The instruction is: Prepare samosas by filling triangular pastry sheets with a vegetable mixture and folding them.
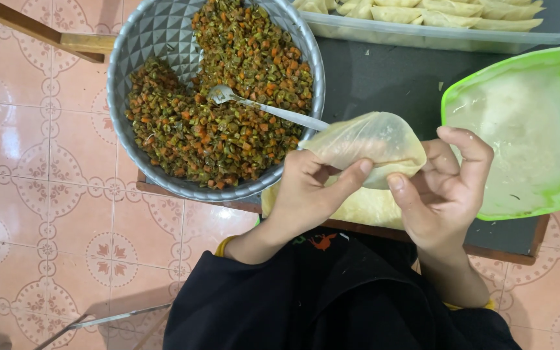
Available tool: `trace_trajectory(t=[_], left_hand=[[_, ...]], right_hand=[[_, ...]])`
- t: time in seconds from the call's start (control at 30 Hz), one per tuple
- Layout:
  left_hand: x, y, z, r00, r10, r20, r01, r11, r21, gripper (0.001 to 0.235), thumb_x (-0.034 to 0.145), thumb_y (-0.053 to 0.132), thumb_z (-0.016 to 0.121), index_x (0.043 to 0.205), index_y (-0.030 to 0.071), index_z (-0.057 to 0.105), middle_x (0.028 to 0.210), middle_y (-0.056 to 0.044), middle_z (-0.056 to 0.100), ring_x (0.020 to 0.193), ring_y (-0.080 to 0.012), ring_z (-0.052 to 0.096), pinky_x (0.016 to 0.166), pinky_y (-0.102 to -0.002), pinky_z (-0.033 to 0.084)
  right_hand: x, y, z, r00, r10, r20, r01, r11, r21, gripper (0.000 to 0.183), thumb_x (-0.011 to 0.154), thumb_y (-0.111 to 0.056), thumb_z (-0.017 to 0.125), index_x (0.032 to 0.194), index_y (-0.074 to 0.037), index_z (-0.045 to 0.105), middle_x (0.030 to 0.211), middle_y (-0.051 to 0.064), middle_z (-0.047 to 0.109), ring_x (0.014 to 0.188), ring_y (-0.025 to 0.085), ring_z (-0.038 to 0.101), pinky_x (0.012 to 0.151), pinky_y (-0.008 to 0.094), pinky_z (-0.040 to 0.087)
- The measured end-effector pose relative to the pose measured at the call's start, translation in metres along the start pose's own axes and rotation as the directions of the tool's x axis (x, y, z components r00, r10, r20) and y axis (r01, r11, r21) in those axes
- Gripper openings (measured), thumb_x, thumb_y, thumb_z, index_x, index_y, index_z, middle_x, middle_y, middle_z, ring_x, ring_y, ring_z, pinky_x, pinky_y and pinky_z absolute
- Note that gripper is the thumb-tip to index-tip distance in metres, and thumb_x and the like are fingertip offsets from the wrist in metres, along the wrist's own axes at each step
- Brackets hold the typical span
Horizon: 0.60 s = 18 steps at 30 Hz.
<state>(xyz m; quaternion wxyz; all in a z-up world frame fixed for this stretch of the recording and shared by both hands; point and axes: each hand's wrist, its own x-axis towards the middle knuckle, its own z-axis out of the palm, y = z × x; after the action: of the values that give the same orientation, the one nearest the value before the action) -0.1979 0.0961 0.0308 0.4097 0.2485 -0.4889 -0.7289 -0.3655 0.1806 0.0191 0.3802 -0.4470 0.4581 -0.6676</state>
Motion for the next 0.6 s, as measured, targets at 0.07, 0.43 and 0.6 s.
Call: trace_trajectory(t=[0.07,0.43,0.6], left_hand=[[0.001,0.0,0.003,1.0,-0.005,-0.015,0.005,1.0,-0.03,0.023,0.103,0.003,0.072,0.125,-0.001,0.072,0.115,-0.005,0.075,0.105,-0.0076,0.068,0.097,-0.026,0.057],[0.003,0.012,-0.009,0.491,0.698,0.522,-0.835,0.206,0.51,0.028,0.089,0.006,0.076,0.116,0.0,0.075,0.118,-0.011,0.073,0.114,-0.0257,0.066,0.096,-0.036,0.06],[-0.004,0.03,-0.028,0.359,0.542,0.76,-0.881,-0.073,0.468,0.028,0.092,0.007,0.068,0.117,0.0,0.077,0.124,-0.01,0.072,0.118,-0.0225,0.066,0.099,-0.034,0.057]], right_hand=[[0.001,0.002,0.0,1.0,-0.004,0.001,0.004,1.0,-0.007,0.065,0.105,0.012,0.069,0.153,-0.005,0.03,0.118,0.014,0.061,0.11,0.014,0.061,0.102,0.026,0.051],[0.019,-0.01,-0.001,0.984,0.122,0.128,-0.162,0.915,0.369,0.055,0.108,-0.008,0.071,0.15,-0.005,0.035,0.104,0.018,0.066,0.096,0.03,0.071,0.091,0.041,0.06],[0.021,-0.004,-0.015,0.965,0.139,0.222,-0.224,0.878,0.424,0.063,0.105,-0.012,0.075,0.152,-0.003,0.035,0.101,0.021,0.068,0.099,0.033,0.072,0.094,0.044,0.059]])
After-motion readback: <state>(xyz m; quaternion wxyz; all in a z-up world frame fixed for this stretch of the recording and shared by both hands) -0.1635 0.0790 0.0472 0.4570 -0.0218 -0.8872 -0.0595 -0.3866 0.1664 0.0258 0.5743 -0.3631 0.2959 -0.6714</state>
